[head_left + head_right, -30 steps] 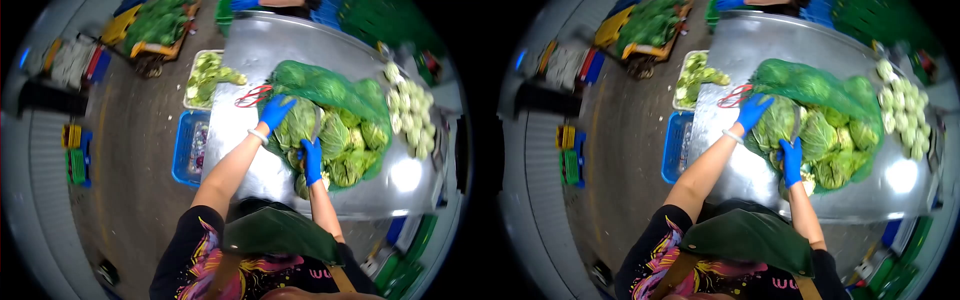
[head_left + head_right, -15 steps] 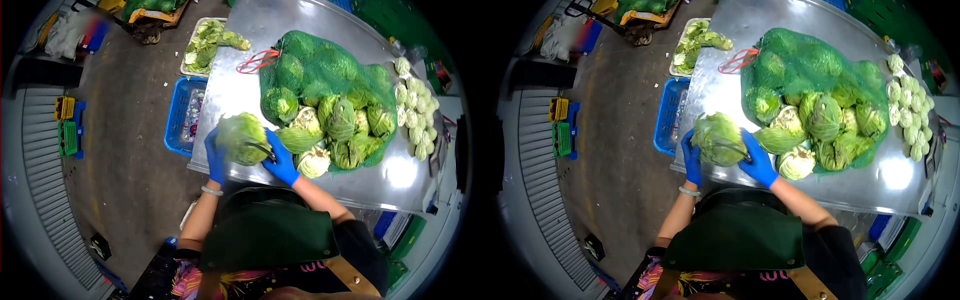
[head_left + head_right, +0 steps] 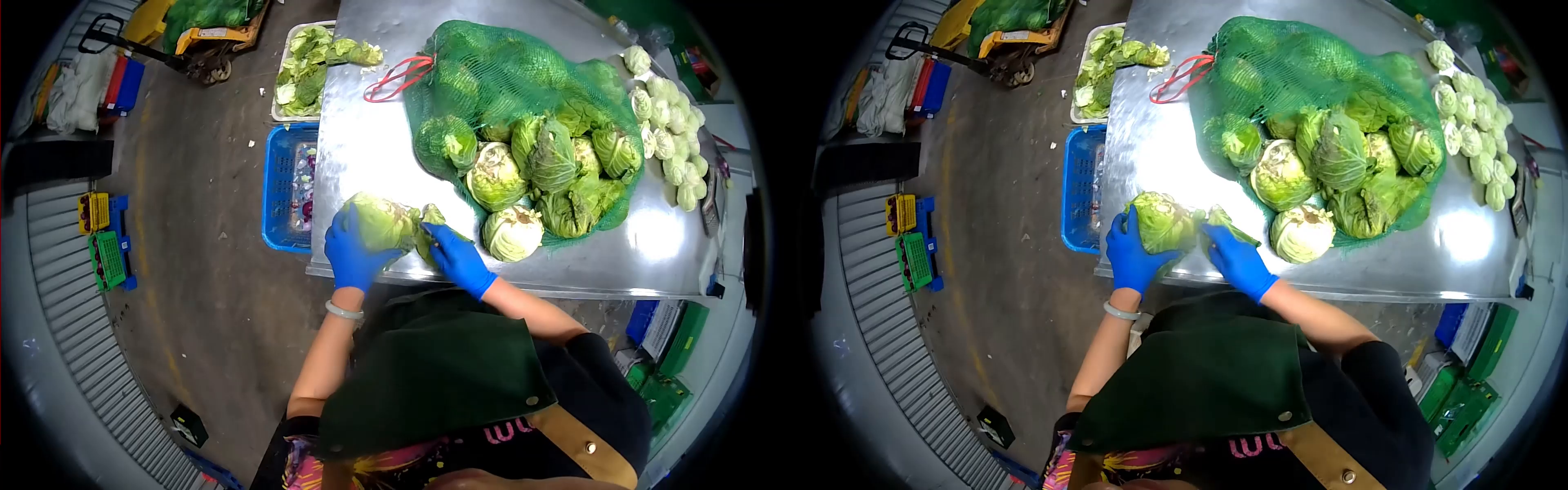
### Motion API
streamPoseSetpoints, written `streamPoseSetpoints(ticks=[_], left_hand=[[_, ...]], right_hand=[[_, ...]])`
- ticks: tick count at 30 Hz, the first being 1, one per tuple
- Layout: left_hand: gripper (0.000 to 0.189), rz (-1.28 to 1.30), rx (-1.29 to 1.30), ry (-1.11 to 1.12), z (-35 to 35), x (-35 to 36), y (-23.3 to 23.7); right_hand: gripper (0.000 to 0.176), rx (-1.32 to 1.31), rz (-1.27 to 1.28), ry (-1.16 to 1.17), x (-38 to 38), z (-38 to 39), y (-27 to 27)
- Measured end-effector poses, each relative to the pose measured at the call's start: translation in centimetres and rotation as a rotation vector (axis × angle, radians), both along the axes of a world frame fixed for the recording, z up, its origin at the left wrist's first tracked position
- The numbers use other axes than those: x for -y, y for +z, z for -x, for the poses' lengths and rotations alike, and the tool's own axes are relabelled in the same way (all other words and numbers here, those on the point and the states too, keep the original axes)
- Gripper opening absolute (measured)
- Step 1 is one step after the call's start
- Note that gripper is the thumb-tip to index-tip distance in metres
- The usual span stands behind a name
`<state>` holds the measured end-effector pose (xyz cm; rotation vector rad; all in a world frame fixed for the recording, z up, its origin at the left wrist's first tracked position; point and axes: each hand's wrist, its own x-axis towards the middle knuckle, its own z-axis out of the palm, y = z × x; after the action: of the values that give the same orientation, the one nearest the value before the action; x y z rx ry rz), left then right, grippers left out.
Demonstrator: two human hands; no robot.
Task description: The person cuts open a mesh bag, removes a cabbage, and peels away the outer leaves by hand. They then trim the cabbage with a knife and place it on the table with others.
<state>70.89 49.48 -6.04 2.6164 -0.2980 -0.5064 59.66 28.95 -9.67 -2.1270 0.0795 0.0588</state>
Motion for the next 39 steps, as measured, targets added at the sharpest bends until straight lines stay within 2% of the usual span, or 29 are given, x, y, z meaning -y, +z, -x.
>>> streamPoseSetpoints(ticks=[1,3,9,10,16,20,23,25,28,31,33,34,35,37,38,39], left_hand=[[0.119,0.006,-0.002,0.0,0.2,0.2,-0.7],[0.119,0.007,0.216,-0.079,0.2,0.4,-2.1],[0.117,-0.004,0.192,-0.055,-0.1,2.0,-3.5],[0.117,-0.005,0.19,-0.057,-0.3,2.2,-3.5],[0.116,-0.021,0.148,-0.019,-0.8,2.7,-3.7],[0.115,-0.029,0.171,-0.015,-1.0,2.8,-4.3],[0.114,0.005,0.168,-0.038,-1.3,2.3,-4.2],[0.114,0.012,0.161,-0.063,-2.5,1.8,-4.1],[0.113,0.096,0.082,-0.053,-3.5,0.8,-4.2],[0.111,0.169,0.092,-0.108,-6.3,-0.2,-5.2],[0.104,0.495,-0.257,-0.026,-9.7,-1.5,-6.3],[0.093,0.462,-0.239,-0.11,-10.9,-2.3,-7.1],[0.093,0.457,-0.23,-0.112,-11.6,-3.0,-7.7],[0.086,0.586,-0.54,-0.044,-13.9,-4.1,-8.2],[0.082,0.614,-0.601,0.021,-14.2,-4.1,-7.2],[0.082,0.613,-0.605,0.028,-13.4,-4.9,-7.6]], right_hand=[[0.047,-0.093,0.053,0.017,-0.3,0.3,0.3],[0.047,-0.105,0.077,0.017,-1.0,0.2,-0.6],[0.04,-0.299,0.146,0.005,-3.1,-2.8,-0.6],[0.031,-0.314,0.147,-0.016,-3.1,-3.4,0.3],[0.015,-0.426,0.254,0.044,-2.9,-5.3,0.2],[0.014,-0.51,0.298,0.095,-2.7,-7.1,-1.4],[0.014,-0.435,0.328,0.132,-2.1,-7.3,-1.5],[0.018,-0.416,0.253,0.165,-1.9,-6.6,-1.1],[0.018,-0.429,0.26,0.119,-2.0,-4.7,0.1],[0.021,-0.448,0.318,0.156,-2.4,-5.3,-1.9],[0.019,-0.399,0.342,0.158,-2.5,-7.1,-4.0],[0.018,-0.346,0.366,0.163,-2.7,-7.6,-5.1],[0.018,-0.337,0.362,0.162,-2.7,-7.4,-6.8],[0.012,-0.255,0.382,0.16,-2.7,-6.8,-12.4],[0.013,-0.255,0.494,0.27,-3.0,-6.7,-15.2],[0.013,-0.259,0.49,0.277,-3.0,-6.5,-15.3]])
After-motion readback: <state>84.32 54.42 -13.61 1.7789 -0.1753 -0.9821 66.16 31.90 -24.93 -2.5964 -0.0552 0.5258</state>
